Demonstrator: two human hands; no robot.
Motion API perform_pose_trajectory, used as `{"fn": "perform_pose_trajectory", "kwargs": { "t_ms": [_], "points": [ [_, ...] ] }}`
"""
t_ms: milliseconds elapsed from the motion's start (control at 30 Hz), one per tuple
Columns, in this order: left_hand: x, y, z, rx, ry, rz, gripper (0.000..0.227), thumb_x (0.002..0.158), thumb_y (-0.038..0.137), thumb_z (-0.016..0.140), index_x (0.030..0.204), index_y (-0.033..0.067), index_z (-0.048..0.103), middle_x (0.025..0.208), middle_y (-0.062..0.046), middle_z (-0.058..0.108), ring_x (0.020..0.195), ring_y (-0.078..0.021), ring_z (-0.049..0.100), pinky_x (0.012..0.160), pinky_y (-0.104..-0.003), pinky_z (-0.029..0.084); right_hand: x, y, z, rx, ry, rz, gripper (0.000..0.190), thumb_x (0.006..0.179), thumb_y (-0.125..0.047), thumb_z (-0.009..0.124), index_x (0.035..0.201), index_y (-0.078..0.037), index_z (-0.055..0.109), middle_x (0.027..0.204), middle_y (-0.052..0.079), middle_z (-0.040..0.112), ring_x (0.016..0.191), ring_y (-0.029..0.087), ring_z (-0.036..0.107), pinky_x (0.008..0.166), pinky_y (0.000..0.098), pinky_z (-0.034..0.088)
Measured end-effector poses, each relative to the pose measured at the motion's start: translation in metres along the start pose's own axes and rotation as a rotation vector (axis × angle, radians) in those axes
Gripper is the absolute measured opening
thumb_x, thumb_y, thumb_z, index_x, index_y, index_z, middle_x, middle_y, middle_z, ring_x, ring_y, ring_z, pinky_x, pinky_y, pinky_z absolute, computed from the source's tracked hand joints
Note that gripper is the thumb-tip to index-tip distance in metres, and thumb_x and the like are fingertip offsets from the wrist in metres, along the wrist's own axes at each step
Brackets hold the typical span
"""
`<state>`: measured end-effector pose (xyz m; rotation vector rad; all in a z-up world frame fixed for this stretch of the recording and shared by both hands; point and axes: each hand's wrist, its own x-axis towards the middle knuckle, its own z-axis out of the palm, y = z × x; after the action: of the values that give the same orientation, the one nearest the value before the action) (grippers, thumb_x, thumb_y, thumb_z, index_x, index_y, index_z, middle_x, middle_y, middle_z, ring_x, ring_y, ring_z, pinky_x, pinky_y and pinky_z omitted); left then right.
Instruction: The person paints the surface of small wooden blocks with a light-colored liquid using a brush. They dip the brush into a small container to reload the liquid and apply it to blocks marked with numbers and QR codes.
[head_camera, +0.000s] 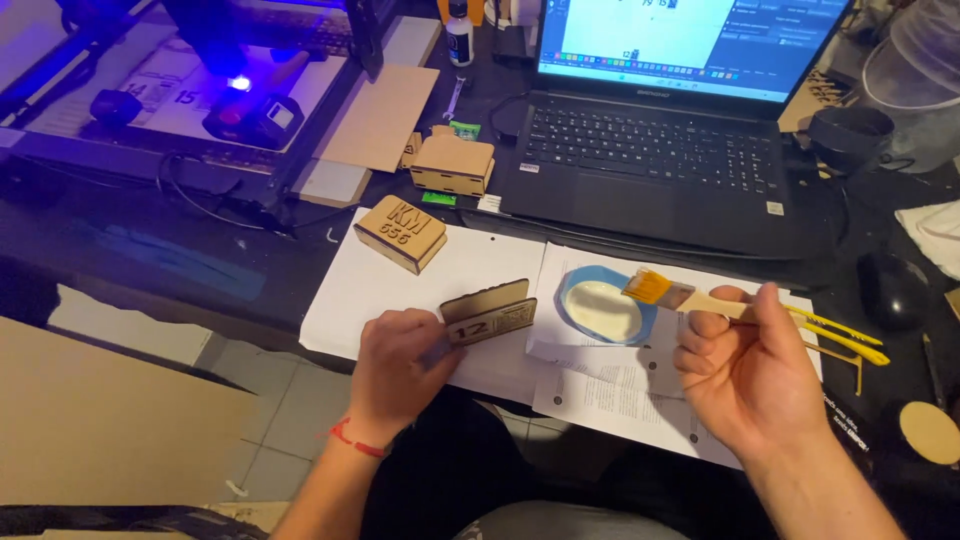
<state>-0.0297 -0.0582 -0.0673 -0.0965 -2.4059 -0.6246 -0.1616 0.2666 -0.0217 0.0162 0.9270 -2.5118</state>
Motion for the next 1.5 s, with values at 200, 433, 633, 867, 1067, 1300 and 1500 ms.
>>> {"fn": "perform_pose_trajectory", "kwargs": {
  "t_ms": [200, 433, 633, 867, 1067, 1300, 1500],
  "points": [
    [-0.013, 0.003, 0.018, -0.273, 0.210, -0.218, 0.009, 0.077, 0.019, 0.075, 0.074, 0.0113, 0.072, 0.126, -0.011, 0.059, 0.125, -0.0293, 0.049, 0.105, -0.042, 0.039, 0.001, 0.008, 0.009, 0.051, -0.027, 0.037, 0.028, 0.104, -0.034, 0.056, 0.098, -0.011, 0.071, 0.071, 0.010, 0.060, 0.064, 0.019, 0.051, 0.052, 0.0266, 0.038],
    [-0.015, 0.046, 0.008, -0.694, 0.440, -0.547, 0.009, 0.079, 0.004, 0.059, 0.070, 0.0049, 0.056, 0.116, -0.013, 0.071, 0.106, -0.0224, 0.066, 0.089, -0.031, 0.050, -0.019, 0.018, 0.050, 0.043, -0.161, -0.017, 0.024, 0.096, -0.022, 0.052, 0.097, -0.005, 0.069, 0.071, 0.014, 0.063, 0.063, 0.024, 0.051, 0.057, 0.0348, 0.038],
    [-0.015, 0.096, 0.006, -1.159, 0.512, -1.100, 0.017, 0.087, 0.003, 0.061, 0.094, -0.0059, 0.073, 0.106, -0.017, 0.076, 0.077, -0.0257, 0.070, 0.062, -0.037, 0.063, -0.036, 0.048, 0.049, -0.038, -0.319, -0.103, 0.022, 0.086, -0.006, 0.058, 0.104, 0.007, 0.063, 0.086, 0.030, 0.068, 0.079, 0.033, 0.069, 0.070, 0.0268, 0.052],
    [-0.011, 0.148, -0.017, -1.245, 0.288, -1.253, 0.031, 0.088, 0.007, 0.061, 0.111, -0.0086, 0.076, 0.099, -0.024, 0.078, 0.087, -0.0303, 0.073, 0.078, -0.039, 0.064, -0.060, 0.049, 0.035, -0.453, -0.252, -0.341, 0.020, 0.083, -0.008, 0.063, 0.098, 0.004, 0.068, 0.079, 0.018, 0.067, 0.077, 0.024, 0.060, 0.076, 0.0335, 0.045],
    [-0.042, 0.157, -0.005, -1.339, 0.279, -0.993, 0.023, 0.080, 0.013, 0.076, 0.093, -0.0010, 0.064, 0.087, -0.019, 0.074, 0.076, -0.0265, 0.072, 0.069, -0.038, 0.064, -0.083, 0.030, 0.021, -0.527, -0.371, -0.404, 0.022, 0.086, -0.009, 0.066, 0.102, 0.006, 0.070, 0.102, 0.021, 0.073, 0.098, 0.030, 0.069, 0.091, 0.0364, 0.053],
    [-0.034, 0.190, -0.030, -1.349, 0.139, -0.880, 0.036, 0.076, 0.022, 0.077, 0.087, -0.0021, 0.053, 0.101, -0.029, 0.075, 0.093, -0.0307, 0.075, 0.063, -0.026, 0.059, -0.112, 0.026, 0.019, -0.488, -0.337, -0.566, 0.021, 0.086, -0.013, 0.066, 0.098, 0.004, 0.070, 0.099, 0.019, 0.072, 0.092, 0.028, 0.071, 0.088, 0.0347, 0.056],
    [-0.040, 0.205, -0.045, -1.230, -0.008, -0.835, 0.019, 0.085, 0.026, 0.065, 0.090, 0.0090, 0.058, 0.112, -0.014, 0.075, 0.099, -0.0265, 0.075, 0.080, -0.043, 0.064, -0.138, 0.016, 0.021, -0.619, -0.238, -0.671, 0.022, 0.085, -0.015, 0.064, 0.096, 0.002, 0.070, 0.087, 0.017, 0.073, 0.086, 0.024, 0.071, 0.085, 0.0319, 0.055]
  ]
}}
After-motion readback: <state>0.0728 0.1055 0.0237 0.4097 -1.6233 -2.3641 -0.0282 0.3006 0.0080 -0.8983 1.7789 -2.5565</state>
